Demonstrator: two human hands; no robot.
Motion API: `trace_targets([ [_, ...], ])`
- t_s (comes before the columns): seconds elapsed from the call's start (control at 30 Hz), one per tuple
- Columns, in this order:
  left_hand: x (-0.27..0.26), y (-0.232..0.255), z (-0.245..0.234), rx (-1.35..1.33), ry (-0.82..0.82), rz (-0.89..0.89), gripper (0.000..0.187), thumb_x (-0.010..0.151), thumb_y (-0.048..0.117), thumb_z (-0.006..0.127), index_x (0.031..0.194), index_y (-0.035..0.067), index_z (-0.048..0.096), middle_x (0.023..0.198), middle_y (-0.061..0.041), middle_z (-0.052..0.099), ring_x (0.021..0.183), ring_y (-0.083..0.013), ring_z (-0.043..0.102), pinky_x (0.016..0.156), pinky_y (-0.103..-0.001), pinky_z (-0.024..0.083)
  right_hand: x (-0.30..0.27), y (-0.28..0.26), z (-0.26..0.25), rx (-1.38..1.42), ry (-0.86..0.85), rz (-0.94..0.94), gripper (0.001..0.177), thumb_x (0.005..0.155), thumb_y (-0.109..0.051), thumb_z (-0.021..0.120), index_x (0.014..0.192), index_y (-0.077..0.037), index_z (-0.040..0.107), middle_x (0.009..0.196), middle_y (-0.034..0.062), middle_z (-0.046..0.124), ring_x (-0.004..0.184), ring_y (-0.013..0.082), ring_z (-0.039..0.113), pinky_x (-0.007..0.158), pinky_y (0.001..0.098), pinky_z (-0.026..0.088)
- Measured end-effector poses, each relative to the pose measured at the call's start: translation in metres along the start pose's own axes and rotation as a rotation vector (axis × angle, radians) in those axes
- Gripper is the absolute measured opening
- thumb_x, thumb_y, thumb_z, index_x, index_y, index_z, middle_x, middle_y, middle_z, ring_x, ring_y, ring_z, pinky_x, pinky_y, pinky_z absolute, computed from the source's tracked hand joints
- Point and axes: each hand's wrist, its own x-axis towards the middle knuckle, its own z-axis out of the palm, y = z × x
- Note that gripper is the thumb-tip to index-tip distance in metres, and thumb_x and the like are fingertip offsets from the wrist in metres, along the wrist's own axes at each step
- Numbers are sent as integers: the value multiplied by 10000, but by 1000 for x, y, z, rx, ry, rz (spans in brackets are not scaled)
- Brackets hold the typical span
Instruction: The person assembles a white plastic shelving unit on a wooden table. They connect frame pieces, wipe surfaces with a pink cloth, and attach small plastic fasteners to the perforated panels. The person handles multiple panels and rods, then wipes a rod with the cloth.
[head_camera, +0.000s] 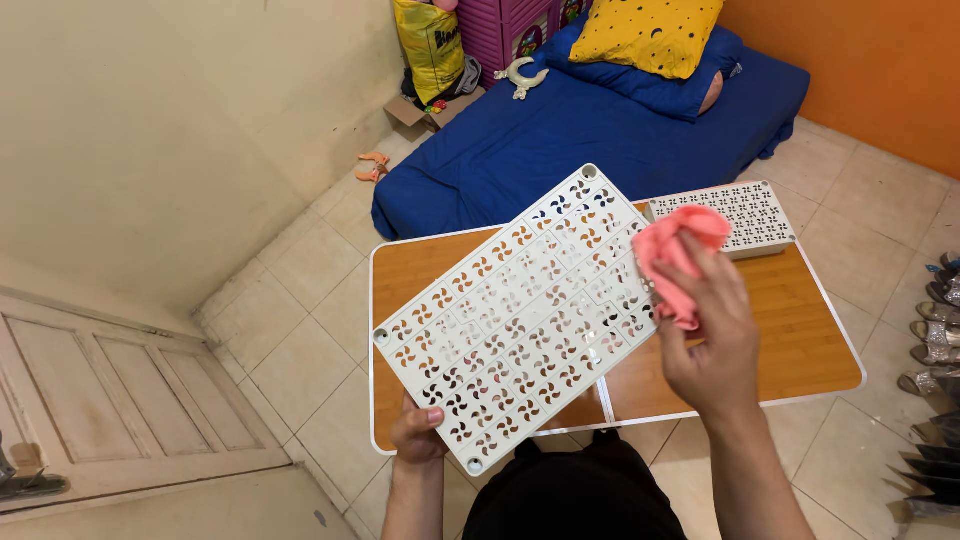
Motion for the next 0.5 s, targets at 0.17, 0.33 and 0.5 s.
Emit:
trace_targets([
  [0.17,3,-4,19,91,-63,-4,916,712,156,746,1496,-119,361,1348,-276,600,1189,-355,656,1013,-473,543,-5,-20,11,55,-209,-86,586,805,-32,668,1384,-112,634,1500,106,570,1387,371,522,1150,487,410],
  [0.33,10,-14,32,213,-125,-21,812,776,175,804,1453,-96,448,1352,-215,617,1232,-299,645,1073,-442,533,-36,-65,35,264,-458,-155,657,827,-108,689,1471,-165,571,1535,120,546,1436,347,500,1153,502,364],
  [0.5,10,-16,20,438,-224,-167,672,804,121,802,1399,-38,533,1341,-137,657,1244,-255,654,1074,-421,543,-52,-79,47,397,-548,-309,651,869,-151,703,1498,-136,539,1599,109,518,1520,434,400,1250,587,231],
])
